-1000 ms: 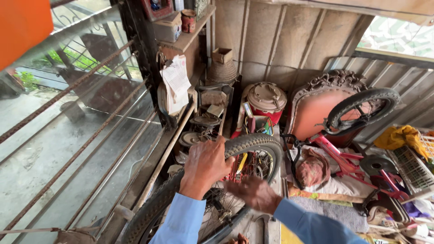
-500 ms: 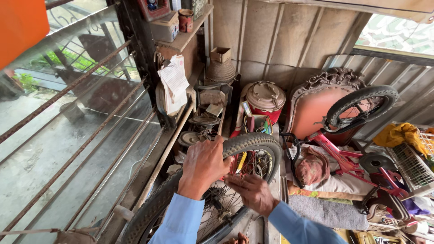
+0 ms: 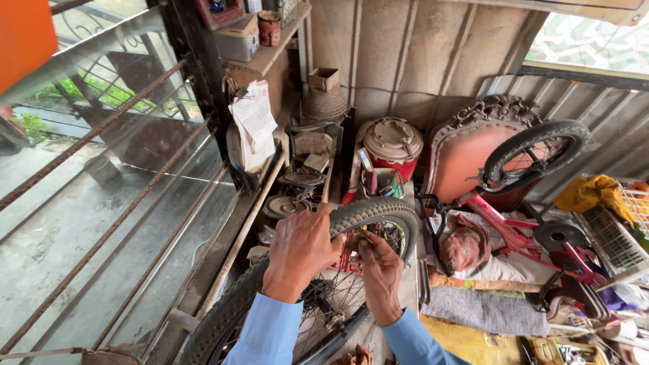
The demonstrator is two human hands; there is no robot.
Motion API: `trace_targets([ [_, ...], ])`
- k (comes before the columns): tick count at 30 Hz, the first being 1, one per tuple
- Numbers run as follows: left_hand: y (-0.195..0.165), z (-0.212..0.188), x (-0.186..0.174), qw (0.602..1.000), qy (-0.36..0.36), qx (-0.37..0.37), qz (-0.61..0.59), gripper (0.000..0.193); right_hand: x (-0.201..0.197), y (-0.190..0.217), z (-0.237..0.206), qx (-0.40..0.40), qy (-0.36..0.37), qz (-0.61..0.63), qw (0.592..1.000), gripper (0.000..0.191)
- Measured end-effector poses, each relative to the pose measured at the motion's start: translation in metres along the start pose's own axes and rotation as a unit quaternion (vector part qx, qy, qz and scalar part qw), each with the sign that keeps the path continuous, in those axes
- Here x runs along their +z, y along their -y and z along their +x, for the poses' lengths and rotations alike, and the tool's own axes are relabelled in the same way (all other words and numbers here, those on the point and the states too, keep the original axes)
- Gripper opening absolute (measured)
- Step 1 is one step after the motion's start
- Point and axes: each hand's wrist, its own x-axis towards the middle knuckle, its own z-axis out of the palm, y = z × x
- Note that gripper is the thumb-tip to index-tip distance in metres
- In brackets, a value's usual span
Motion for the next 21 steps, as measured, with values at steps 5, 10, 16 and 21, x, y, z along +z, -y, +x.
trace_targets([
  [5,0.002,-0.002,-0.001,1.0,-0.027,0.009,-0.006,0.051,0.009,0.004,0.004,0.074,0.033,0.138,0.987,0.024],
  [10,0.002,-0.003,-0.001,1.0,0.007,-0.003,-0.028,0.049,-0.004,-0.018,0.01,0.054,0.134,0.127,0.981,0.023],
  [16,0.003,-0.003,-0.005,0.998,0.052,-0.01,-0.036,0.052,-0.019,-0.06,-0.046,0.116,0.122,-0.306,0.937,0.029],
  [21,0.004,-0.003,0.0,1.0,0.011,0.007,-0.021,0.053,-0.023,-0.06,-0.074,0.138,0.162,-0.179,0.96,0.02],
])
